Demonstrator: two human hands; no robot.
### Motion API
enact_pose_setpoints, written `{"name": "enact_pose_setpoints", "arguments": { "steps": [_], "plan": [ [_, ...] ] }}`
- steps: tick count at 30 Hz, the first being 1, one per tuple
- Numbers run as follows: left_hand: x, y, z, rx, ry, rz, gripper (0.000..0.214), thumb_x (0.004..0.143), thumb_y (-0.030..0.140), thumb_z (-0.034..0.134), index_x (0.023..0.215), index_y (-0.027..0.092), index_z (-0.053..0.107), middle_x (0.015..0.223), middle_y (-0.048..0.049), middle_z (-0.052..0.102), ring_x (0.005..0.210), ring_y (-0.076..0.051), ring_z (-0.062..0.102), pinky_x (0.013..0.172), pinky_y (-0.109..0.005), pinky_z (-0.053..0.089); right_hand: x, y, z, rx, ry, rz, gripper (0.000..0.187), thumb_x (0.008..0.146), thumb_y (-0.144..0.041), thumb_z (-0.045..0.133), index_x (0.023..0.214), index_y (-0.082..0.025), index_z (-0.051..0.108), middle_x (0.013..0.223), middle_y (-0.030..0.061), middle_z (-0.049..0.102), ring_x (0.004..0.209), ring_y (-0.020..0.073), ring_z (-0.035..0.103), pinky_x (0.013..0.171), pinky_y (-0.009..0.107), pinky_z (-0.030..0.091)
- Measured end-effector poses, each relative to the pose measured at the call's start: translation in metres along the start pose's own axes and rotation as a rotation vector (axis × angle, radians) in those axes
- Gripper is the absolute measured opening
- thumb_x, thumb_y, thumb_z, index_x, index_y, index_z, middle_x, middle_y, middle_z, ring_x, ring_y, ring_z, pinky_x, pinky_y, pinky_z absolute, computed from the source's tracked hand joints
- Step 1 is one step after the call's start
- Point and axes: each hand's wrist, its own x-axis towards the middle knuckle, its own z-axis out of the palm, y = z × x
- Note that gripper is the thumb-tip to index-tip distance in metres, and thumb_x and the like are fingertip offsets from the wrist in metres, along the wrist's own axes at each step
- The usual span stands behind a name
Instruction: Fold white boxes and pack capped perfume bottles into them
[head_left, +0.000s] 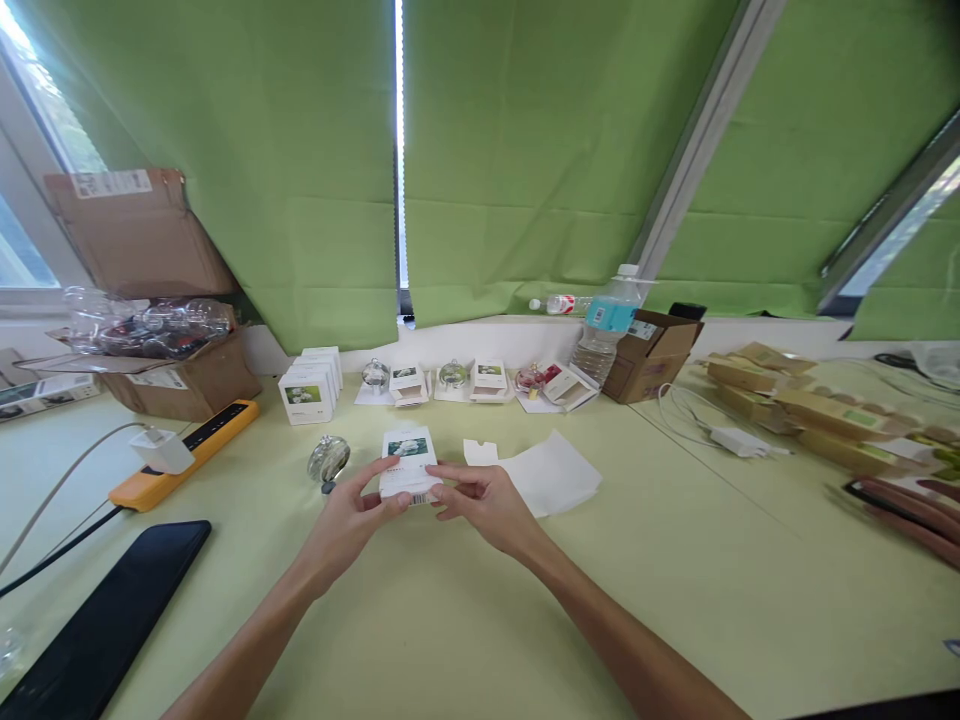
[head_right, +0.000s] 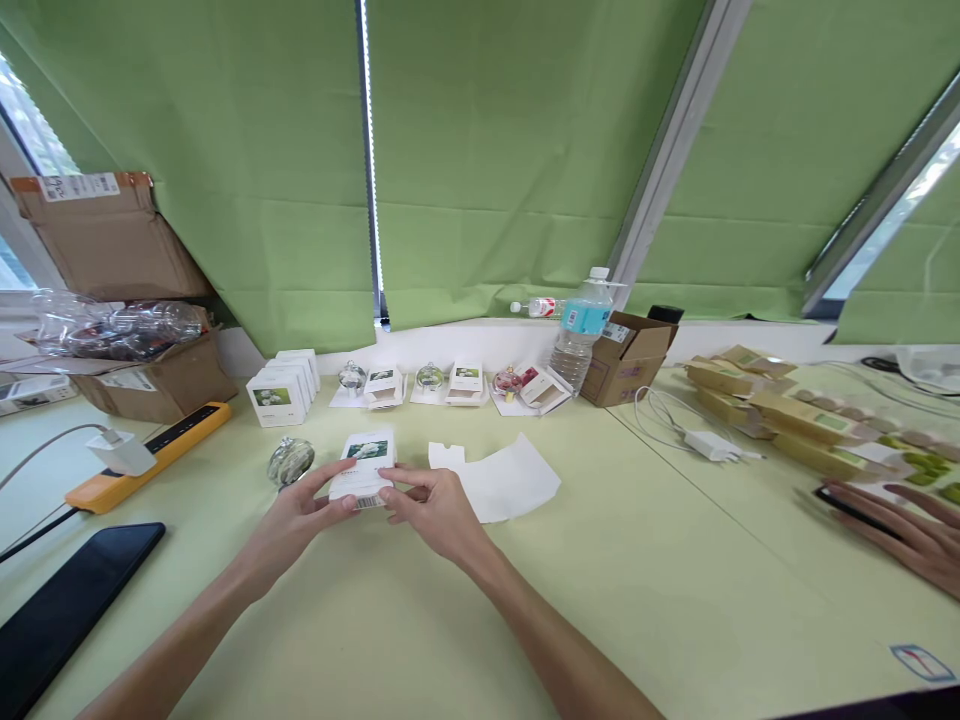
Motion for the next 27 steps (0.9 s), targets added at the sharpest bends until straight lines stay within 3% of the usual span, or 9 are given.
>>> {"name": "enact_pose_setpoints", "arguments": {
  "steps": [6,15,27],
  "plan": [
    [-0.0009,0.0013,0.0005,-0.098,0.015,-0.001,0.057,0.074,0.04,0.069,0.126,0.024,0.054,0.127,-0.0037,0.059,0.107,-0.024,0.061,0.092,-0.035,0.052,-0.0005,-0.0049,-0.0027,0.036,-0.038,-0.017,0.045,0.077,-0.044,0.065,0.115,-0.02,0.065,0.111,0.0071,0.067,0.089,0.025,0.067,0.077,0.042,0.059],
    [-0.0017,0.0027,0.0003,-0.164,-0.004,-0.006,0.053,0.074,0.036,0.071,0.123,0.023,0.056,0.132,-0.0037,0.055,0.11,-0.024,0.059,0.094,-0.037,0.052,0.0012,-0.0014,-0.0054,0.048,-0.034,0.004,0.046,0.075,-0.043,0.068,0.113,-0.018,0.066,0.1,0.0074,0.071,0.088,0.0252,0.067,0.078,0.041,0.059],
    [-0.0022,0.0023,-0.0012,-0.181,-0.024,0.007,0.057,0.074,0.036,0.07,0.127,0.023,0.053,0.13,-0.0036,0.057,0.112,-0.025,0.058,0.095,-0.038,0.052,0.0016,-0.0023,-0.0046,0.065,-0.029,0.009,0.045,0.072,-0.045,0.07,0.11,-0.02,0.068,0.11,0.0071,0.068,0.089,0.0247,0.067,0.079,0.041,0.058]
  ]
}}
